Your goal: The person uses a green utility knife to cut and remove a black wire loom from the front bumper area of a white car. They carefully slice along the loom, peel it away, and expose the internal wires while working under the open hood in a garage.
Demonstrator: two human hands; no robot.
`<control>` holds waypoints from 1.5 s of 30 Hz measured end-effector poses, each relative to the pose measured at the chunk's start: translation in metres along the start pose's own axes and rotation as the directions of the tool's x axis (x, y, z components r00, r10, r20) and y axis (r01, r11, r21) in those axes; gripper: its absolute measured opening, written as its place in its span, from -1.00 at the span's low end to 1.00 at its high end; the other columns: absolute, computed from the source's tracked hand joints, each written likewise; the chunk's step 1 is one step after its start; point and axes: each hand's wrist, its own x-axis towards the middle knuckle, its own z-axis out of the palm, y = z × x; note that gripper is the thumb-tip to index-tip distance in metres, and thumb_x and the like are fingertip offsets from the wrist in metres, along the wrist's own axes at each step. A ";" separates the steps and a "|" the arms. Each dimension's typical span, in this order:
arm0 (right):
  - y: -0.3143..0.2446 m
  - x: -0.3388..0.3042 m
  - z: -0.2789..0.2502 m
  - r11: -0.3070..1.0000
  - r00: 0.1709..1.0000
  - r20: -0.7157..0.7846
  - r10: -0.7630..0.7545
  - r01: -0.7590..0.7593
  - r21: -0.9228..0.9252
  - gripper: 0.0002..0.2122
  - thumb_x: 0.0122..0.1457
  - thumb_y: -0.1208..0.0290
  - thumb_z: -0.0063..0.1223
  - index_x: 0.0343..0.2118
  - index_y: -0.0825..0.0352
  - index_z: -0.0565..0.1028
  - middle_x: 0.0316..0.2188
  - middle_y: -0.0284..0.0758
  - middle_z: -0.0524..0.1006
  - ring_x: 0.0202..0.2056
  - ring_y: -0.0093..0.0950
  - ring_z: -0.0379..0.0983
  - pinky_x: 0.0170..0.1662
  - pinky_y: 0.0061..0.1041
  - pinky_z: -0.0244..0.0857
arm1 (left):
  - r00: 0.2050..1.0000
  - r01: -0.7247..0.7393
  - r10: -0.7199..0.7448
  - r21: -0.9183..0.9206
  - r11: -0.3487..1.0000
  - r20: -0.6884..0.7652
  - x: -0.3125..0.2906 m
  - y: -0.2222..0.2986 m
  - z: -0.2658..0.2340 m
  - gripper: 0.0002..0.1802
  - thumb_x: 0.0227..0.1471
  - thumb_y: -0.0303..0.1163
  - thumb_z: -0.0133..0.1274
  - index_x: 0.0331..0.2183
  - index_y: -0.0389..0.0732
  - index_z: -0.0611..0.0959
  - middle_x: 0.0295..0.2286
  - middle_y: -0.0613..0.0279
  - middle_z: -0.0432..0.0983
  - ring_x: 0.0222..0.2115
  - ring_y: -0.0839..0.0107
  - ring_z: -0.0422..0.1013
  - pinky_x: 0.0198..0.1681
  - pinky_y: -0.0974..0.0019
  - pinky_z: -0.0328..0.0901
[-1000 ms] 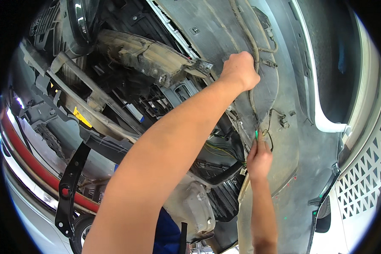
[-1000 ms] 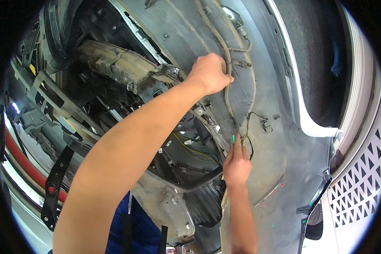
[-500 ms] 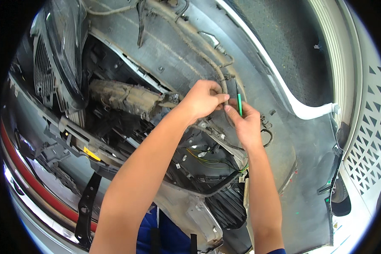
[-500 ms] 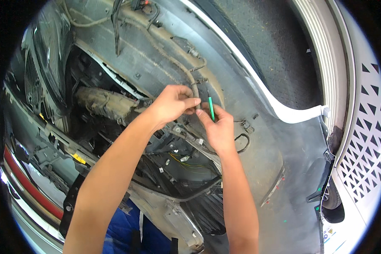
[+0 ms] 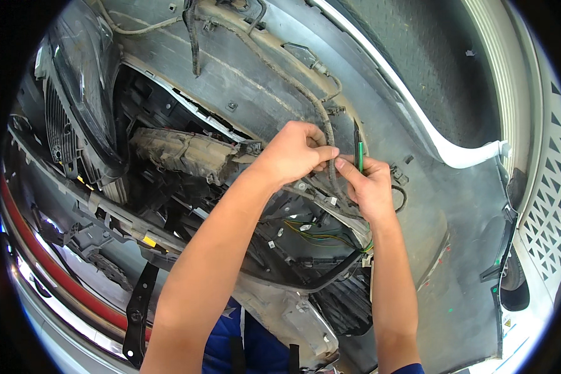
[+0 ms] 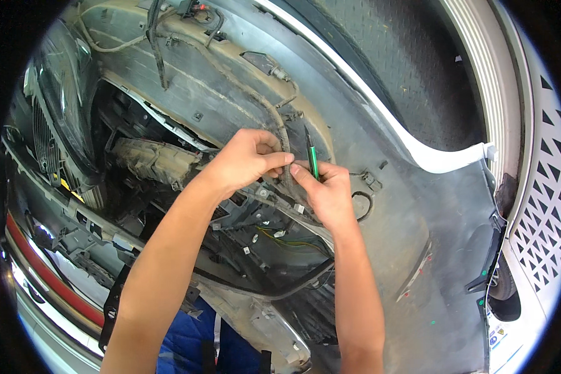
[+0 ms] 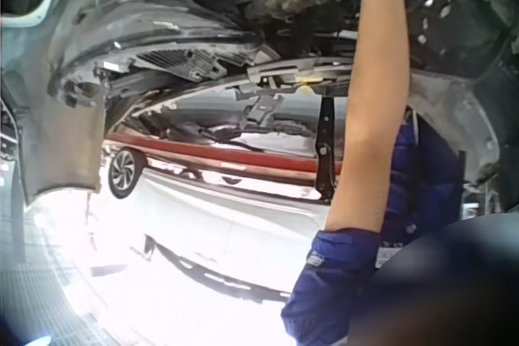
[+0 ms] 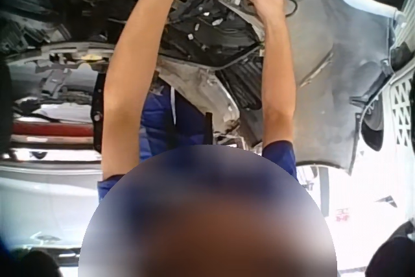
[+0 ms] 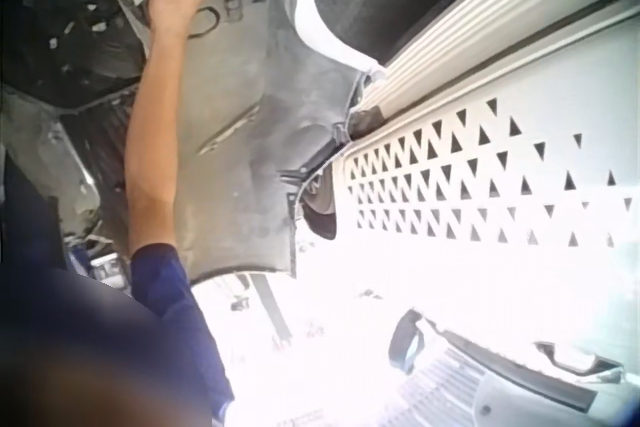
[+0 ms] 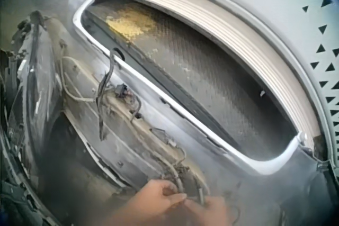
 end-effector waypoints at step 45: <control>-0.013 0.000 -0.006 0.996 1.000 0.016 -0.019 0.017 0.090 -0.83 0.07 0.47 0.32 -0.36 0.47 0.60 -0.54 -0.43 0.54 -0.60 -0.74 0.29 -0.61 -0.65 0.04 | 0.999 -0.030 0.032 -0.130 0.991 0.013 -0.010 0.008 0.009 -0.84 0.14 -0.50 0.21 -0.29 -0.42 0.63 -0.40 0.17 0.60 -0.37 0.45 0.52 -0.24 0.38 0.43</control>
